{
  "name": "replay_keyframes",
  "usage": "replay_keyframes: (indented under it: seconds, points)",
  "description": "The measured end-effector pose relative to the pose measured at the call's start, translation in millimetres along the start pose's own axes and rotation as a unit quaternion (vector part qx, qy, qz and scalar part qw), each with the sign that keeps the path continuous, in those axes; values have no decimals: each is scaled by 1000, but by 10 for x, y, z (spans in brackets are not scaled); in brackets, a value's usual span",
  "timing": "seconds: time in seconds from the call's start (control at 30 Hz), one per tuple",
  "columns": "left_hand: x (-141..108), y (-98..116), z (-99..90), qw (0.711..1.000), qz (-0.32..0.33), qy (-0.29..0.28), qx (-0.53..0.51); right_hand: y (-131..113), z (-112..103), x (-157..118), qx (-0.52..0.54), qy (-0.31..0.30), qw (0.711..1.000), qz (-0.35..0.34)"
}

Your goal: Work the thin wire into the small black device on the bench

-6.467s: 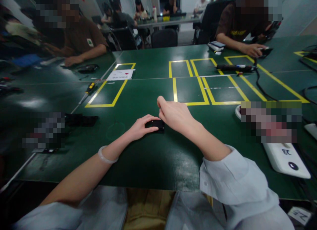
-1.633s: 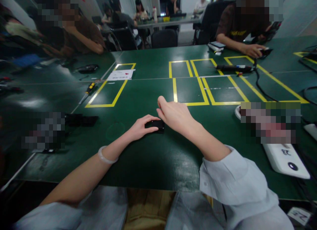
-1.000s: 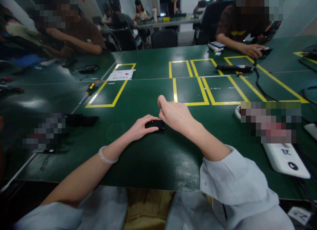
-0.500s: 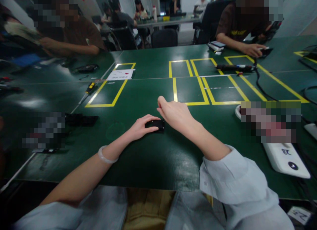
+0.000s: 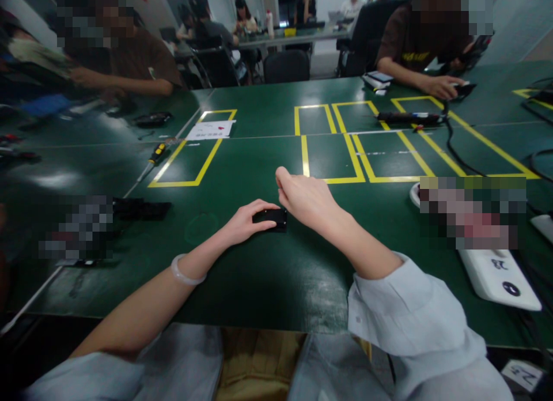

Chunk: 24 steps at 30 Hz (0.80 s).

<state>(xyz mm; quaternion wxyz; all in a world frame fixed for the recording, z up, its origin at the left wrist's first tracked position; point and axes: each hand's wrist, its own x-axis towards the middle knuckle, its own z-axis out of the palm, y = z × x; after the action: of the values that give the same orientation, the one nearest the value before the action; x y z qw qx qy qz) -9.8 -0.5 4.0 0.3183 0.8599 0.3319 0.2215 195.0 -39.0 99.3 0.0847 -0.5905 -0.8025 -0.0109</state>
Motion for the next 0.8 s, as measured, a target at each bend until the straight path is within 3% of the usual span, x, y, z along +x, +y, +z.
replay_keyframes:
  seconds: [0.33, 0.8]
  points:
    - [2, -20, 15, 1000, 1, -1, 3, -9, -8, 16, -41, -14, 999, 13]
    - [5, -21, 10, 1000, -3, 0, 0, -10, 4, -3, 0, 3, 1000, -7]
